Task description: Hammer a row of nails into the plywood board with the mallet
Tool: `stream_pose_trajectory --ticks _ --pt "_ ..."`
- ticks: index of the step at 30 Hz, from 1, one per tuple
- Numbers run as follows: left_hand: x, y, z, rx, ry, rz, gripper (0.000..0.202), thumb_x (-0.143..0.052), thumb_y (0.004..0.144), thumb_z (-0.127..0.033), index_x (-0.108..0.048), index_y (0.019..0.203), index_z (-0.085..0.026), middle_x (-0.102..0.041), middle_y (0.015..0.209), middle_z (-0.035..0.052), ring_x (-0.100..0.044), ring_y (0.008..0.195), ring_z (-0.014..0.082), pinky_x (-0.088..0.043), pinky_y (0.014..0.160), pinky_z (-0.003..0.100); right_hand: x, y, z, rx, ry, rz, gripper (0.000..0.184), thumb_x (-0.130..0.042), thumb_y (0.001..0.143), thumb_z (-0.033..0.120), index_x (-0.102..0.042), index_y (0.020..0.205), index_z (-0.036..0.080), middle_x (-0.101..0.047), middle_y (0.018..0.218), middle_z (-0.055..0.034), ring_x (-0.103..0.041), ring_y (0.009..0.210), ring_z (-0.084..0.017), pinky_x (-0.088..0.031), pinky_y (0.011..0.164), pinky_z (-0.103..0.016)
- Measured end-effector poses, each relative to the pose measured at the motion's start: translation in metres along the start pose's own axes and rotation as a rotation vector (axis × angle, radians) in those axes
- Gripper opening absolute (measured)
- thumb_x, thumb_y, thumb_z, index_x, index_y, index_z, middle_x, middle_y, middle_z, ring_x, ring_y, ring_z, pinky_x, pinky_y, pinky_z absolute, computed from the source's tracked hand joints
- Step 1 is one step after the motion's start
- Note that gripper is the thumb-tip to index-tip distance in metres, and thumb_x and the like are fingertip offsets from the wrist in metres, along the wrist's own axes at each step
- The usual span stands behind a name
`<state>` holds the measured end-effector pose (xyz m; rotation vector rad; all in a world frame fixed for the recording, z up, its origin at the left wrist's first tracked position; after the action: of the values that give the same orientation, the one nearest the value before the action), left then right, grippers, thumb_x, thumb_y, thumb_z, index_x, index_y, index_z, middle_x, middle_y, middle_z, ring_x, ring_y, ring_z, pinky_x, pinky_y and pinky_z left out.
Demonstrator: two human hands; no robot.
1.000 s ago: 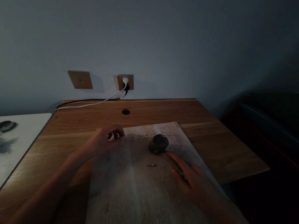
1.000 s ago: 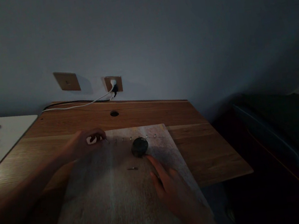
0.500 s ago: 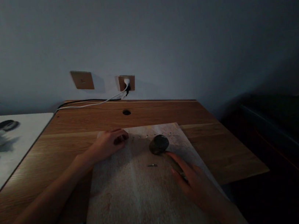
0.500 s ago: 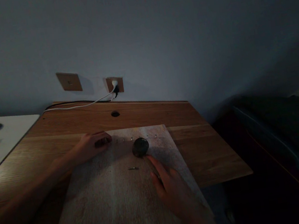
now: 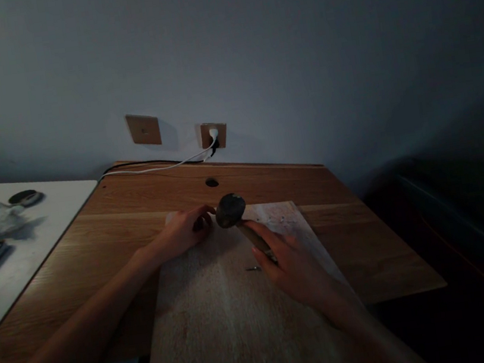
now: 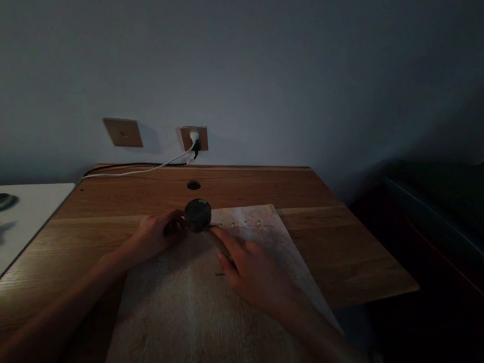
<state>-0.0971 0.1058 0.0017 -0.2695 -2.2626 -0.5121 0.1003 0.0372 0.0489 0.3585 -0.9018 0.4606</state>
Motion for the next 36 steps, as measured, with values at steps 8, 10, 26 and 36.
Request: stream_pose_trajectory --ticks 8,10,26,36 --pt "-0.003 -0.001 0.009 0.039 0.053 -0.011 0.053 -0.065 0.079 -0.016 -0.063 0.131 -0.020 -0.077 0.097 0.0053 -0.073 0.083 0.0211 -0.052 0.072 0.028 -0.022 0.014 -0.001 0.013 -0.080 0.072 0.054 -0.043 0.104 0.026 -0.044 0.157 0.025 -0.073 0.124 -0.0114 -0.072 0.105 -0.028 -0.058 0.093 -0.047" --pt "-0.003 -0.001 0.008 0.026 0.050 -0.017 0.055 -0.066 0.078 -0.017 -0.062 0.133 -0.022 -0.077 0.098 0.0047 -0.073 0.084 0.0216 -0.052 0.074 0.029 -0.022 0.014 -0.001 0.018 -0.074 0.064 0.053 -0.043 0.104 0.027 -0.044 0.157 0.025 -0.073 0.122 -0.0111 -0.072 0.106 -0.028 -0.059 0.094 -0.047" --pt "-0.005 -0.001 0.008 -0.010 0.025 -0.019 0.055 -0.064 0.079 -0.016 -0.061 0.134 -0.020 -0.077 0.092 0.0052 -0.073 0.079 0.0204 -0.050 0.068 0.027 -0.024 0.012 -0.001 0.028 -0.071 0.069 0.053 -0.042 0.105 0.027 -0.043 0.158 0.023 -0.072 0.127 -0.0123 -0.070 0.112 -0.029 -0.058 0.096 -0.048" --pt "-0.001 -0.001 0.002 -0.019 0.046 -0.020 0.052 -0.065 0.079 -0.016 -0.061 0.130 -0.019 -0.072 0.101 0.0058 -0.070 0.086 0.0201 -0.052 0.076 0.029 -0.020 0.010 -0.003 0.004 -0.055 0.070 0.053 -0.042 0.104 0.026 -0.045 0.157 0.022 -0.071 0.132 -0.0126 -0.072 0.111 -0.027 -0.058 0.096 -0.046"
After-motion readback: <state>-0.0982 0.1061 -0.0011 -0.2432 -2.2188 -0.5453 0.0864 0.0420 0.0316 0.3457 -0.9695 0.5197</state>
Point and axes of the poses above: each hand's wrist, its own y-axis towards the middle knuckle, its own x-axis out of the back of the hand, z = x × y, the point moved 9 cm from there along y, towards the middle knuckle
